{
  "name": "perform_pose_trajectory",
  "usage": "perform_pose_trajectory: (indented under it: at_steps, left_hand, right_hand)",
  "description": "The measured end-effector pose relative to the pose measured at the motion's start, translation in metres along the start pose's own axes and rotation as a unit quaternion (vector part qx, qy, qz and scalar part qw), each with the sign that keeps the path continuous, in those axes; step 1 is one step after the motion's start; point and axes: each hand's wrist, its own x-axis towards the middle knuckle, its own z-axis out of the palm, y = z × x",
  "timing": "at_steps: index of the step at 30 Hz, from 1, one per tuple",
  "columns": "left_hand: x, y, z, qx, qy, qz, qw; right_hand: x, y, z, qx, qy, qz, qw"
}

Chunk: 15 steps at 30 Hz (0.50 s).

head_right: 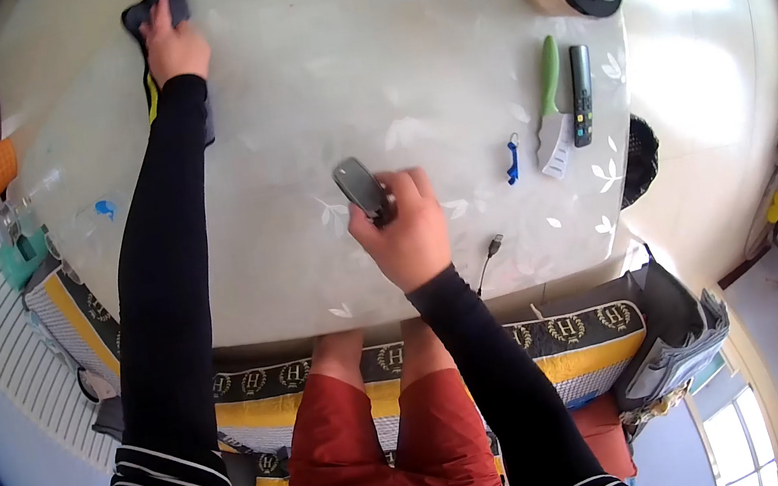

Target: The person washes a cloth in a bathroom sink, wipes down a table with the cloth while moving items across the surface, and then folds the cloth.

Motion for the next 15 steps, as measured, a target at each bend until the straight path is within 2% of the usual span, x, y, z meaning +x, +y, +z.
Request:
perform_pose_trajectory:
  at_steps: [3, 5, 9, 11, 13, 15]
  left_hand:
    - [0.008, 0.073, 0.031, -0.052, 0.005, 0.087, 0.995]
    - [0.013, 0.118, 0.054, -0.059, -0.028, 0.156, 0.986]
    - [-0.019, 0.205, 0.069, -0.149, -0.147, 0.295, 0.932]
    - [-0.049, 0.224, 0.070, -0.123, -0.075, 0.402, 0.904]
    - [-0.076, 0.222, 0.064, -0.195, -0.190, 0.401, 0.875]
    - [-0.108, 0.213, 0.038, -0.173, -0.242, 0.430, 0.852]
  right_hand:
    - [-0.040, 0.028, -0.017, -0.006, 0.003, 0.082, 0.997]
    - [-0.069, 0.044, -0.024, -0.013, 0.007, 0.108, 0.994]
    - [-0.111, 0.054, -0.032, -0.006, 0.022, 0.181, 0.983]
    - [-0.122, 0.056, -0.035, -0.010, 0.027, 0.203, 0.979]
    - [-0.131, 0.059, -0.037, -0.013, 0.042, 0.218, 0.975]
    - [-0.136, 0.059, -0.037, -0.004, 0.066, 0.230, 0.971]
